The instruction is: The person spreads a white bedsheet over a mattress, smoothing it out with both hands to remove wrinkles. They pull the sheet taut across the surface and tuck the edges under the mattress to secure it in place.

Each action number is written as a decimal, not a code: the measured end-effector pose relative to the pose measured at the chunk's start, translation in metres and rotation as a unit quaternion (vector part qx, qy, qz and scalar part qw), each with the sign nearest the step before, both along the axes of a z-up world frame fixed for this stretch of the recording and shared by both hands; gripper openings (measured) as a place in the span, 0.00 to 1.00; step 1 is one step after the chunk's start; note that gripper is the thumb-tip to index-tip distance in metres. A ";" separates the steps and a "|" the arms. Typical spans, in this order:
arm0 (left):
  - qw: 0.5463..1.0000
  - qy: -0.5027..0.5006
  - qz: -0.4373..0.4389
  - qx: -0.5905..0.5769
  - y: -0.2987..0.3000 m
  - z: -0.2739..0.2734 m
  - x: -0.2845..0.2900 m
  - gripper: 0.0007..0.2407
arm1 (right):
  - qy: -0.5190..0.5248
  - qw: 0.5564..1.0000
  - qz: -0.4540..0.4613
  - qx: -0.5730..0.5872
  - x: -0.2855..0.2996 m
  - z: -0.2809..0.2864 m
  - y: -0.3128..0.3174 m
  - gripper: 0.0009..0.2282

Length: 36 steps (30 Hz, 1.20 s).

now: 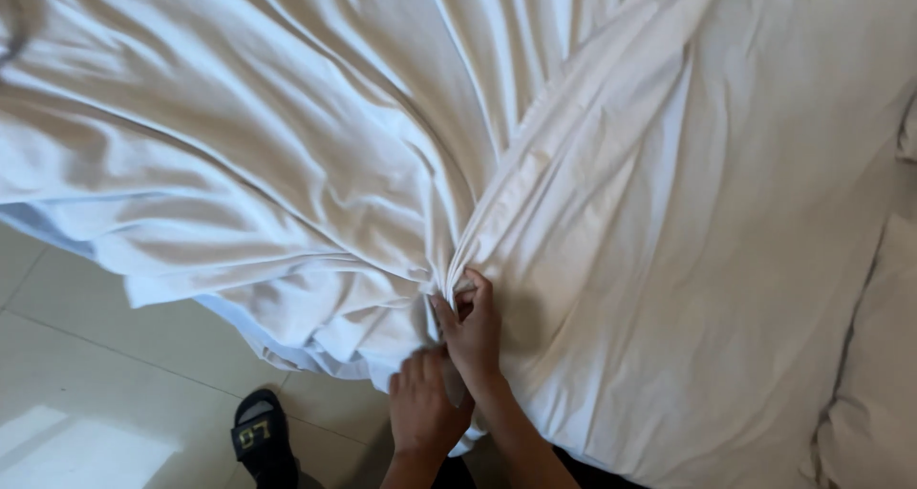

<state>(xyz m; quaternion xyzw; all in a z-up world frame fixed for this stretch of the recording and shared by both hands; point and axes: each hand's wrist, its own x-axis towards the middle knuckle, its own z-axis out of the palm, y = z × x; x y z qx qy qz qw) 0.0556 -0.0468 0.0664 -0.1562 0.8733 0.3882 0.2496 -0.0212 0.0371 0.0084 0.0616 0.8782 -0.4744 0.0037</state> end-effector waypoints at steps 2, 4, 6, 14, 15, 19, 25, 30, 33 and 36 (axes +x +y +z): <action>0.987 0.151 0.013 -0.047 0.027 -0.030 0.019 0.33 | -0.029 0.998 -0.037 -0.045 0.013 -0.010 0.030 0.22; 0.950 0.299 0.021 -0.092 0.049 -0.035 0.025 0.37 | -0.058 0.991 -0.082 -0.094 0.035 -0.024 0.073 0.18; 0.974 0.172 -0.115 -0.089 0.072 -0.018 0.011 0.42 | -0.035 0.988 -0.147 -0.017 0.060 -0.041 0.132 0.10; 0.840 0.332 -0.430 0.001 0.271 -0.101 0.085 0.26 | -0.120 0.913 -0.267 0.285 0.145 0.006 0.339 0.10; 0.814 0.351 -0.463 -0.024 0.296 -0.103 0.100 0.26 | -0.149 0.894 -0.249 0.340 0.160 0.007 0.361 0.10; 0.813 0.324 -0.484 0.007 0.355 -0.111 0.116 0.27 | -0.155 0.879 -0.272 0.359 0.190 -0.008 0.412 0.12; 0.803 0.297 -0.516 -0.021 0.363 -0.100 0.108 0.26 | -0.181 0.887 -0.288 0.313 0.192 -0.017 0.421 0.12; 0.790 0.156 -0.590 0.059 0.347 -0.056 0.074 0.34 | -0.207 0.889 -0.349 0.213 0.168 0.015 0.405 0.15; 0.769 0.175 -0.614 -0.016 0.330 -0.077 0.072 0.32 | -0.151 0.891 -0.351 0.246 0.153 0.031 0.391 0.22; 0.779 0.167 -0.598 -0.086 0.288 -0.069 0.033 0.32 | -0.096 0.905 -0.298 0.287 0.122 0.056 0.374 0.26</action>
